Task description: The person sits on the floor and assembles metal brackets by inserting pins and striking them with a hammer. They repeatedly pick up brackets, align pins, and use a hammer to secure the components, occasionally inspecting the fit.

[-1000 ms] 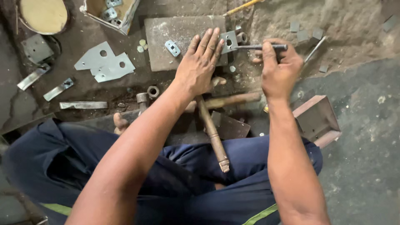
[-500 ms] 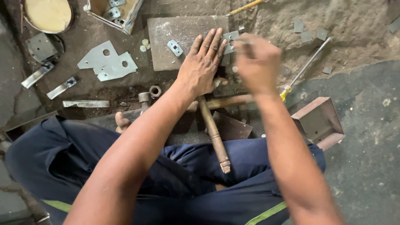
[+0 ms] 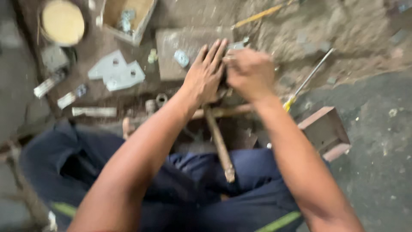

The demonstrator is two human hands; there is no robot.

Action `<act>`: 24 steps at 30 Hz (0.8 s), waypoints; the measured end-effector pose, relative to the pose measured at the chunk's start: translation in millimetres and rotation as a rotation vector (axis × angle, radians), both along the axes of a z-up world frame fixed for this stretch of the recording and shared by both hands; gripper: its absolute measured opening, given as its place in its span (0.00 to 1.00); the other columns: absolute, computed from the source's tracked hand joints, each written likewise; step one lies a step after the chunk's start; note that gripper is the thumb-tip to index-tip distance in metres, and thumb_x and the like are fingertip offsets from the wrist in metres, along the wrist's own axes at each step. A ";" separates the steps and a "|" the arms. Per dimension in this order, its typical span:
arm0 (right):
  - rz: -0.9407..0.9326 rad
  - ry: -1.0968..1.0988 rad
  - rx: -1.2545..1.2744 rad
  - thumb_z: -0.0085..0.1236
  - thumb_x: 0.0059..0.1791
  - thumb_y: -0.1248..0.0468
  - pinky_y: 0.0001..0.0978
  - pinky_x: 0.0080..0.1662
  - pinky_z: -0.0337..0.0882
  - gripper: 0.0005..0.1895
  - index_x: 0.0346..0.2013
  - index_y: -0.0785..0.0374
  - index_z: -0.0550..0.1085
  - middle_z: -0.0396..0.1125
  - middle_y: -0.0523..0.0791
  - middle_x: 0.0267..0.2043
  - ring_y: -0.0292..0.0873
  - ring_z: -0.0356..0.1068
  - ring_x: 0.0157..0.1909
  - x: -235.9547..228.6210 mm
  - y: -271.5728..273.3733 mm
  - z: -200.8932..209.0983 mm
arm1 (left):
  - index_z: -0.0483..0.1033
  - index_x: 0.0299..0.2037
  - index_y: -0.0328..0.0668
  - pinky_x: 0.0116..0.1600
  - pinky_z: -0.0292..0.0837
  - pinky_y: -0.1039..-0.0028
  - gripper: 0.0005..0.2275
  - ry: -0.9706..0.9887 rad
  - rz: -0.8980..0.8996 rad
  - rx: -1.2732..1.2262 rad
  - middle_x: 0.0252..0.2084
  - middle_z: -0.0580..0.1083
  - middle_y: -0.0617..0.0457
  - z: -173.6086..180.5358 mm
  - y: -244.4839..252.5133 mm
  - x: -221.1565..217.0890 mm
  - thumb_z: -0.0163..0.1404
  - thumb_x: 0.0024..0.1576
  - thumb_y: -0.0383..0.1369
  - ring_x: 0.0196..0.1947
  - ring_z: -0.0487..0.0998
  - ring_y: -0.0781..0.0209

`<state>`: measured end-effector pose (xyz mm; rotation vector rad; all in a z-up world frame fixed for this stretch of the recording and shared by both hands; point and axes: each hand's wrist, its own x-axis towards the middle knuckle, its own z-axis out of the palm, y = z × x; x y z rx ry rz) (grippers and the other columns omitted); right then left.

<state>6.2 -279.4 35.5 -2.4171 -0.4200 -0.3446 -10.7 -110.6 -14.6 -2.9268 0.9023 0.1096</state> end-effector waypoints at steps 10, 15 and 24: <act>-0.250 0.311 0.381 0.64 0.56 0.59 0.36 0.34 0.70 0.11 0.36 0.64 0.77 0.73 0.49 0.33 0.47 0.71 0.31 21.1 -37.5 -10.9 | 0.53 0.72 0.28 0.75 0.42 0.51 0.46 0.085 0.078 -0.282 0.77 0.47 0.33 -0.5 -0.5 -6.3 0.55 0.50 0.55 0.77 0.46 0.42; -0.183 -0.094 0.230 0.62 0.51 0.62 0.34 0.33 0.70 0.07 0.38 0.64 0.77 0.73 0.45 0.27 0.42 0.72 0.29 -24.9 -17.4 7.4 | 0.52 0.72 0.30 0.73 0.44 0.53 0.45 0.065 0.085 -0.162 0.76 0.47 0.35 2.0 -7.1 1.7 0.54 0.48 0.53 0.75 0.47 0.44; -0.185 0.375 -0.581 0.59 0.47 0.53 0.57 0.43 0.73 0.12 0.39 0.53 0.81 0.75 0.56 0.32 0.63 0.74 0.38 -41.7 -52.3 -25.4 | 0.50 0.73 0.27 0.75 0.36 0.48 0.47 0.072 0.311 -0.309 0.77 0.43 0.32 -5.9 -7.0 -2.3 0.49 0.53 0.60 0.77 0.40 0.40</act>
